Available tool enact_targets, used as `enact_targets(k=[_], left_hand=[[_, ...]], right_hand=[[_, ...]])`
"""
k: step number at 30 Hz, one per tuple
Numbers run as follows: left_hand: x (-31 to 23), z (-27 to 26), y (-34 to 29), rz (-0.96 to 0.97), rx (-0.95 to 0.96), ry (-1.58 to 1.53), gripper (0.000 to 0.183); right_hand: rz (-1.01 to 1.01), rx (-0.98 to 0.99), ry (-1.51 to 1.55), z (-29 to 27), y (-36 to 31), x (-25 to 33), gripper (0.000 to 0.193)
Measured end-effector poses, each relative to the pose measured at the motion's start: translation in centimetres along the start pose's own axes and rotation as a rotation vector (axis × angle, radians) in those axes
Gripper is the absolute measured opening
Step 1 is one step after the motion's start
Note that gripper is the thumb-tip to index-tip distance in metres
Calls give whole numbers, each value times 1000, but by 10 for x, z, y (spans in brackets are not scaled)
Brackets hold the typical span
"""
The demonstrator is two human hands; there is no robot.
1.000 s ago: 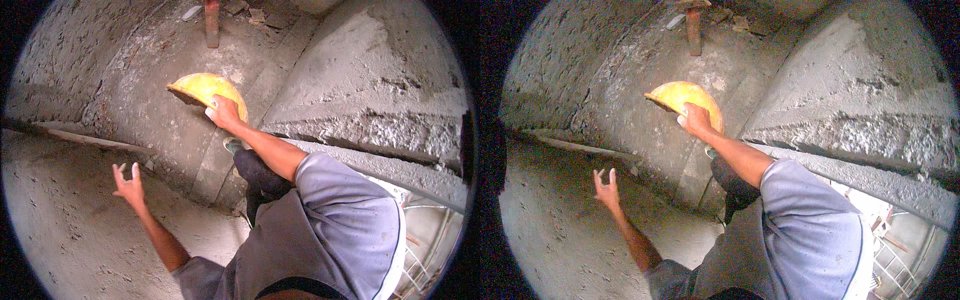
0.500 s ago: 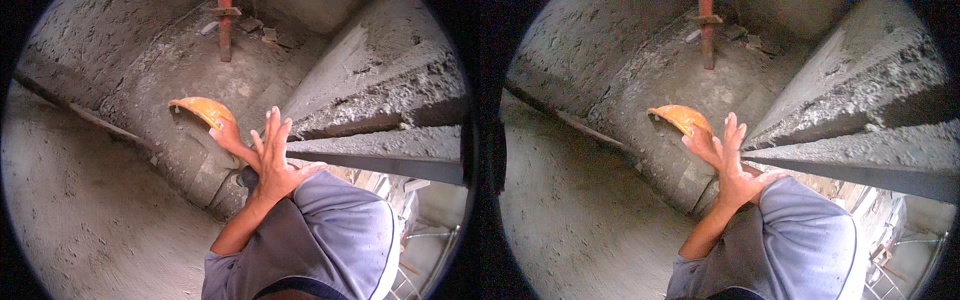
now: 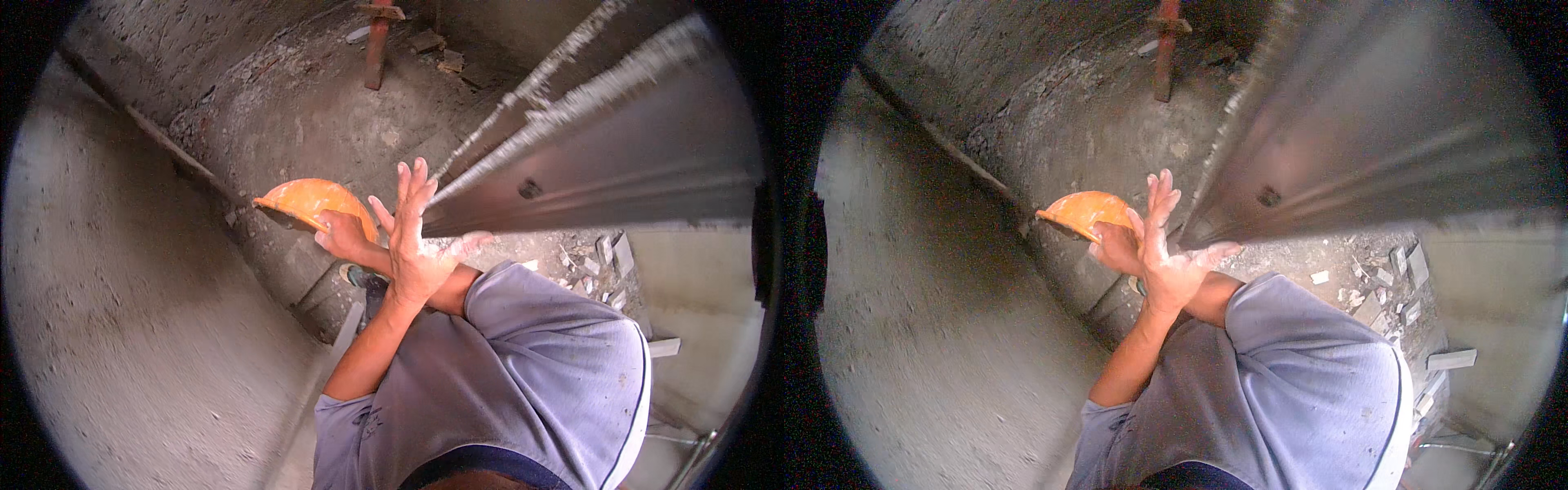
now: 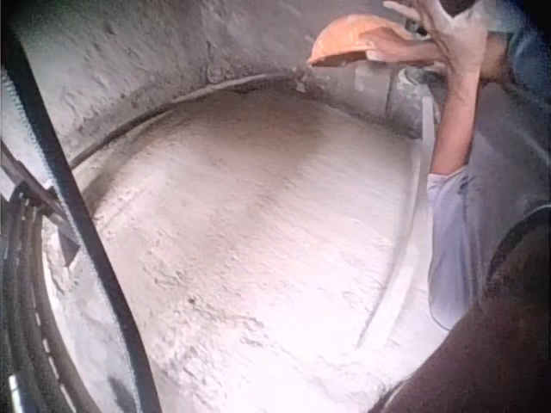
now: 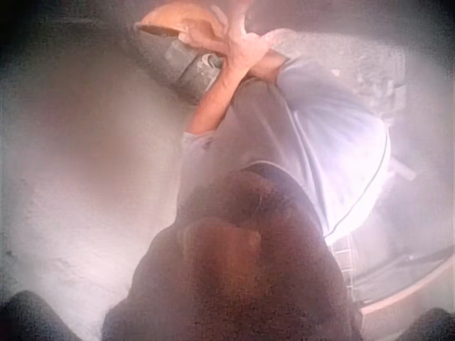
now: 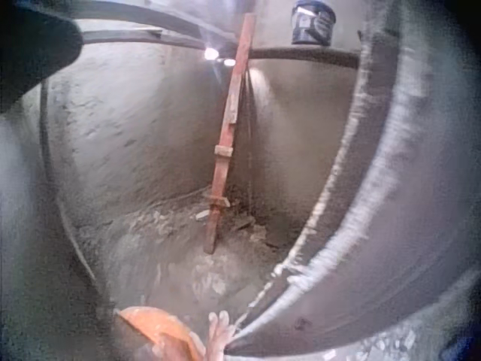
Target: The person walks through a construction site, picks up a long wooden straightedge, and uses it to smooth a freshly plastered wall. The person then picks up an orange plastic basin and places it on the floor.
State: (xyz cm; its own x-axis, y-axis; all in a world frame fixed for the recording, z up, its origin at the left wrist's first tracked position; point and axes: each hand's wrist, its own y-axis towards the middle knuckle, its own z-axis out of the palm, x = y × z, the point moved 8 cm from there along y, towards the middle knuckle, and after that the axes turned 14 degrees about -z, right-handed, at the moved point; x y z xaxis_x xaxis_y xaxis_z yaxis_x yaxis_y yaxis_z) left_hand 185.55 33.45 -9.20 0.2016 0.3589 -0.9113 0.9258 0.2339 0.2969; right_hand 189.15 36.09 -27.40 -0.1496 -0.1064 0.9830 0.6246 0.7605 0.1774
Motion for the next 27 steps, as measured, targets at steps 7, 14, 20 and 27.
enact_targets(k=[7, 14, 20, 27], left_hand=[[1, 9, -29, -70, -126, -63, 67], [-1, -6, -44, -222, -97, 65, 59], [-8, -13, -38, -247, -113, 44, 63], [-19, -12, -26, -75, -122, -169, 70]], right_hand=[[-133, -331, 235, -5, -43, -24, 42], [-200, -477, 400, 32, -71, -50, 47], [-236, -258, -15, 34, -86, -68, 45], [-109, 5, -782, 39, -117, -64, 32]])
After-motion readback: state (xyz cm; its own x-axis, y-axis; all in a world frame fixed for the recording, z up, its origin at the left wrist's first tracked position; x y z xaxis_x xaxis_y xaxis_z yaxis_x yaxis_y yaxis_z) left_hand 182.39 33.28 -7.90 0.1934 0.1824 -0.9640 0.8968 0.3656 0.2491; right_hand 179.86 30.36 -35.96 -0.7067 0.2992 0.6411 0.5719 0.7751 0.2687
